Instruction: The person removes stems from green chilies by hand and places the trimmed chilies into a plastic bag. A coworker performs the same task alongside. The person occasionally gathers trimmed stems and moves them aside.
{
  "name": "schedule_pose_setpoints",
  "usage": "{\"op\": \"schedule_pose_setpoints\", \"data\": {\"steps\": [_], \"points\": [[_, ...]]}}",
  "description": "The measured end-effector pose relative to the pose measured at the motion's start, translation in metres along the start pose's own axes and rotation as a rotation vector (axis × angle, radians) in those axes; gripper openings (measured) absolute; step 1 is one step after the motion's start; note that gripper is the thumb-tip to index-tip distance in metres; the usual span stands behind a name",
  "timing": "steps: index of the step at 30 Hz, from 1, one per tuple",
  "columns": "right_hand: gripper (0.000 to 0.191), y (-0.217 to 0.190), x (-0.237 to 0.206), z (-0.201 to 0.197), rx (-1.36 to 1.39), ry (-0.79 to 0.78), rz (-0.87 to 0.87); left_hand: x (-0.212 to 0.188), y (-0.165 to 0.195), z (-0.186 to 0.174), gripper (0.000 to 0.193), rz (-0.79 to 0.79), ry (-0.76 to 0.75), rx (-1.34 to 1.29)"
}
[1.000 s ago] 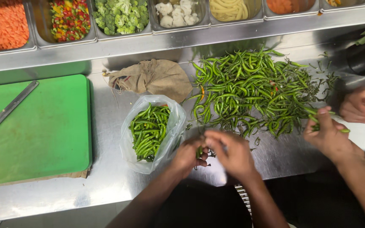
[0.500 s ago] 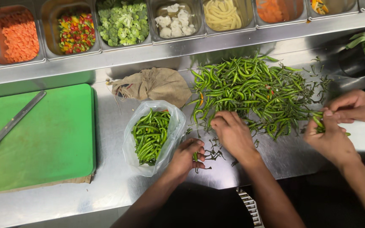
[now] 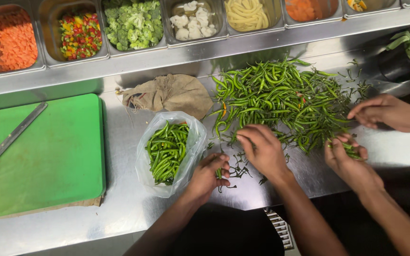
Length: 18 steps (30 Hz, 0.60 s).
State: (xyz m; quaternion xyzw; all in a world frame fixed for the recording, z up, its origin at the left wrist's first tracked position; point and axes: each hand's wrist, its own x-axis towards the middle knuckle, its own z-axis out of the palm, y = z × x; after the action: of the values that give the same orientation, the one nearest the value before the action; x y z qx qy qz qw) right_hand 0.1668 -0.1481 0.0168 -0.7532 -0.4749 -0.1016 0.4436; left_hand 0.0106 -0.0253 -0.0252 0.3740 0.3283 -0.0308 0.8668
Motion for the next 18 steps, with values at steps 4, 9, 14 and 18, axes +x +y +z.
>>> {"op": "schedule_pose_setpoints", "data": {"steps": [4,9,14,18], "points": [[0.014,-0.012,-0.027,0.005,0.246,-0.048,0.12,0.009,-0.007,0.0,0.031,-0.036,-0.025,-0.174],[0.011,-0.018,-0.048,0.005,0.604,-0.438,0.58,0.015,-0.02,-0.009,0.023,0.111,-0.025,-0.122],[0.02,-0.005,-0.027,0.007,0.156,-0.295,0.299,0.011,-0.016,-0.011,0.009,0.1,0.05,-0.123],[0.035,0.0,-0.008,0.017,-0.276,-0.289,0.092,0.009,-0.011,-0.006,0.009,0.07,0.02,-0.134]]}}
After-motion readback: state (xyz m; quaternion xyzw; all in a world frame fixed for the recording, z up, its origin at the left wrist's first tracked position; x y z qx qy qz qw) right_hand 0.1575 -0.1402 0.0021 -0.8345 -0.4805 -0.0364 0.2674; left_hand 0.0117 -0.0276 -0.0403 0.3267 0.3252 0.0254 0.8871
